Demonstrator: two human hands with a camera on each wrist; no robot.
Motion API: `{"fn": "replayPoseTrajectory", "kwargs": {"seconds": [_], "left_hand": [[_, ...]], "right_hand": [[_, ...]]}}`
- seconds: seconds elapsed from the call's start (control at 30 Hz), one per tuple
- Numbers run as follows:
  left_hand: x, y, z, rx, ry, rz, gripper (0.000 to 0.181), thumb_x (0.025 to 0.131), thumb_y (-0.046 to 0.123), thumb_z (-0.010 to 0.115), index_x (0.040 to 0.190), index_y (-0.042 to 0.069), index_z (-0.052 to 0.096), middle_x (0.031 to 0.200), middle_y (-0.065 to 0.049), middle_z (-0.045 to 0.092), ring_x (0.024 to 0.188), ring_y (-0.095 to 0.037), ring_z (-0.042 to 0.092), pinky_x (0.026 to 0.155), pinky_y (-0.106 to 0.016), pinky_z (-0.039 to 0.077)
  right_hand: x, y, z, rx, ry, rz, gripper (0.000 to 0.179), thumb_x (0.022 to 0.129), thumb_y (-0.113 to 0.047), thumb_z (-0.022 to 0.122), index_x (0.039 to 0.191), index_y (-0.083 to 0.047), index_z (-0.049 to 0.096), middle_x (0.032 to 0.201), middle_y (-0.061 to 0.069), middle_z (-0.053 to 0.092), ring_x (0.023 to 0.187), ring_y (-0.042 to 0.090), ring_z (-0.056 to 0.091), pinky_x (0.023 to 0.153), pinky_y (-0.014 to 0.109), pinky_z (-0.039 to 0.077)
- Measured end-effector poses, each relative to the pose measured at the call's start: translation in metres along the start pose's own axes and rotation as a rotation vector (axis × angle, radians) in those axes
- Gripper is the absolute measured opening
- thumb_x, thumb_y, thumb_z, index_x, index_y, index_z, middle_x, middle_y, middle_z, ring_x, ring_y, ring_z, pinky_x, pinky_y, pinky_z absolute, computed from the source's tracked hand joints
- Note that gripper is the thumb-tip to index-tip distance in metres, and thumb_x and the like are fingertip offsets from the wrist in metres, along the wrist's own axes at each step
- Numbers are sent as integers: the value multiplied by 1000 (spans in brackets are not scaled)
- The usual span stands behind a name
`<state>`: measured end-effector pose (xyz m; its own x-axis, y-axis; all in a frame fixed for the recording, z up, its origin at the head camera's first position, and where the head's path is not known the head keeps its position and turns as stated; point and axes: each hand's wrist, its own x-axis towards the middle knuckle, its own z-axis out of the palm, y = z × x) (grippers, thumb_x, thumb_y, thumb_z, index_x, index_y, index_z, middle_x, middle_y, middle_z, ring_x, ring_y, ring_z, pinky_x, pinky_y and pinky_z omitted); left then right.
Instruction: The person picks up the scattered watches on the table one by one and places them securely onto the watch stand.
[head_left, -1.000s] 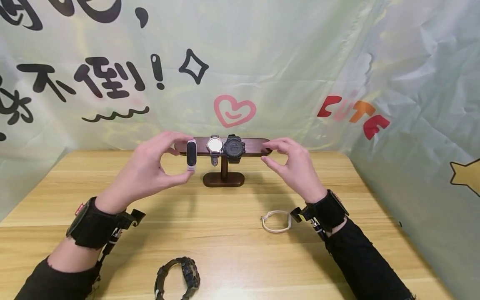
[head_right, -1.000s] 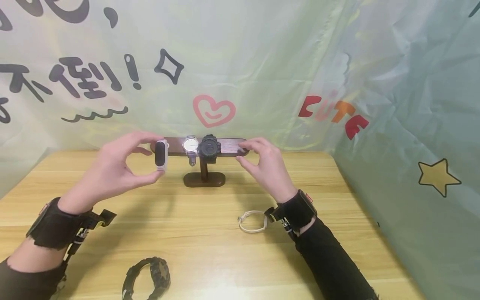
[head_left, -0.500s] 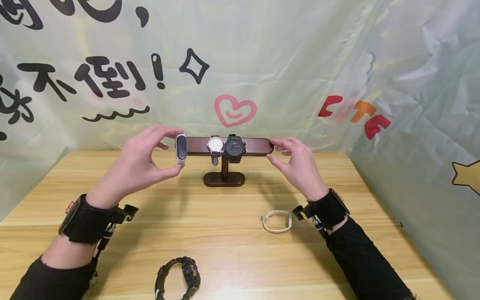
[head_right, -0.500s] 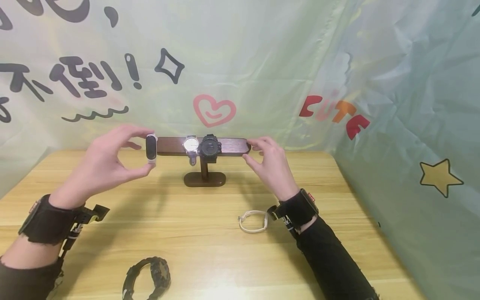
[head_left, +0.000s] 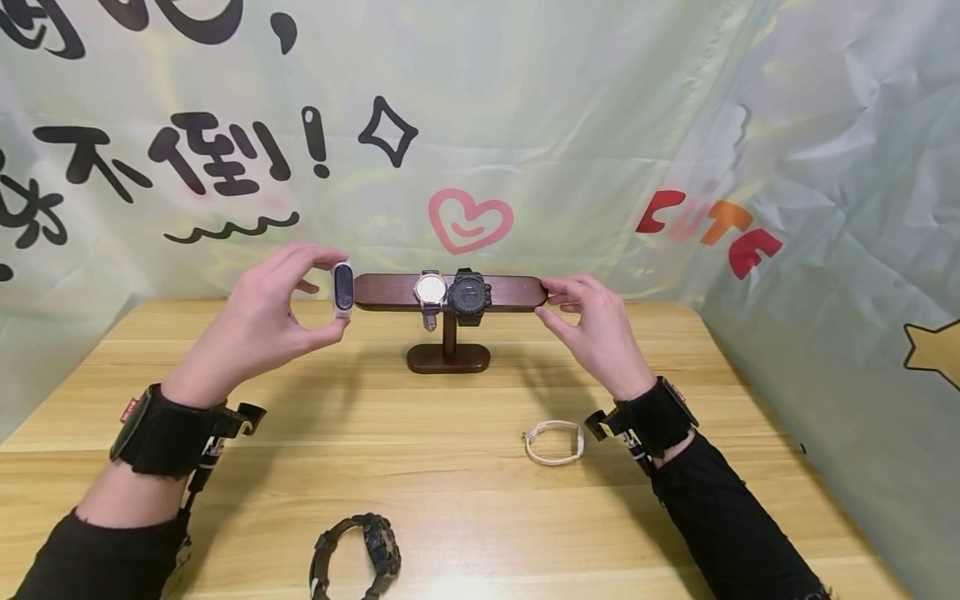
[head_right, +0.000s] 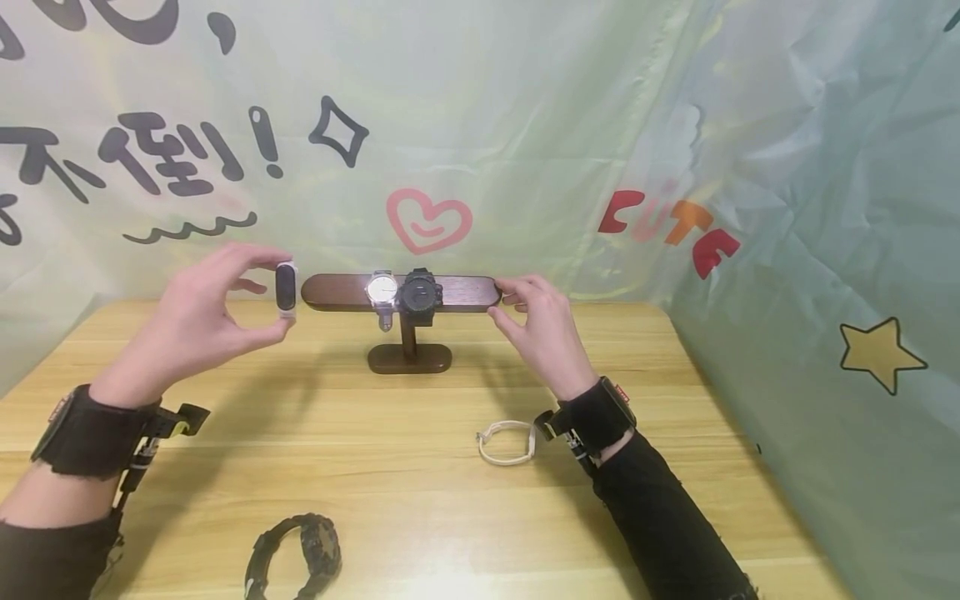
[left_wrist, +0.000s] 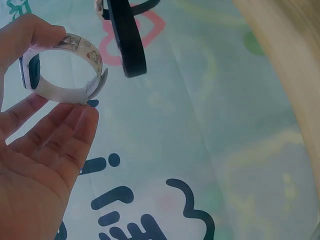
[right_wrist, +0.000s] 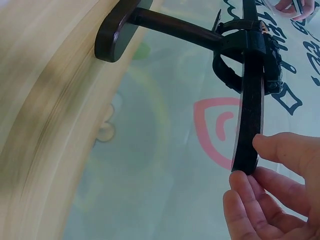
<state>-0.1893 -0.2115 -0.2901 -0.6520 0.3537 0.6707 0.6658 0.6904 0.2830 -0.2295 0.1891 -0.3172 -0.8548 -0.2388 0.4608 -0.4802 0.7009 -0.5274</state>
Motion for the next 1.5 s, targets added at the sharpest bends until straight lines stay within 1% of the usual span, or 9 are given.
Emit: {"fn": "replayPoseTrajectory", "kwargs": {"seconds": [0.17,0.2,0.43,0.57,0.7,0.97,1.07,1.23,1.5], "left_hand": [[0,-5,0,27,-22,-29,67,74,0,90,136,3,64,130,-9,69,119,-25,67,89,-7,54],[0,-6,0,27,-23,-32,67,74,0,90,136,4,64,129,-9,69,119,-25,68,89,-10,56],[0,-14,3,19,-41,-55,66,75,1,90,136,7,63,128,-7,69,121,-22,67,89,-19,60],[-1,-19,5,2,-46,-58,67,76,1,91,137,7,63,129,-9,70,121,-25,67,89,-35,63],[-1,-23,8,-8,-61,-68,68,77,1,91,138,6,63,130,-12,70,121,-28,68,90,-44,64],[1,-27,18,-24,-93,-122,64,79,3,91,137,3,63,131,-14,72,123,-31,68,92,-47,65],[2,-29,22,-34,-105,-133,64,79,2,91,136,2,63,132,-15,72,123,-32,68,93,-48,65],[3,-32,29,-52,-123,-138,62,81,3,90,137,3,64,133,-15,71,124,-32,68,95,-49,64],[7,-34,36,-57,-122,-122,60,81,5,90,136,4,64,131,-13,72,123,-32,69,95,-49,65]], "right_hand": [[0,0,0,2,9,-6,38,102,-15,75,137,-3,71,128,18,69,113,35,72,103,49,60],[0,0,0,3,12,-8,37,102,-15,75,137,-2,71,127,18,69,113,34,72,103,49,60],[1,0,0,4,25,-10,36,102,-13,75,136,-2,72,126,18,70,110,33,73,103,49,60],[1,1,0,10,18,-4,37,102,-13,75,137,-2,71,126,18,70,111,34,73,104,51,60],[0,2,0,11,18,-7,37,102,-13,75,137,-2,71,126,18,70,112,34,73,103,50,60],[0,2,0,0,21,-9,38,101,-15,76,137,-3,72,124,16,71,111,32,74,102,45,61],[0,2,0,0,20,-8,38,101,-15,76,137,-3,72,124,16,71,111,32,74,102,45,61],[0,3,1,9,17,-7,38,102,-14,76,138,-4,72,124,17,71,111,33,74,101,46,61],[1,3,1,15,19,-10,37,102,-14,75,138,-4,72,125,17,71,111,33,74,102,46,61]]}}
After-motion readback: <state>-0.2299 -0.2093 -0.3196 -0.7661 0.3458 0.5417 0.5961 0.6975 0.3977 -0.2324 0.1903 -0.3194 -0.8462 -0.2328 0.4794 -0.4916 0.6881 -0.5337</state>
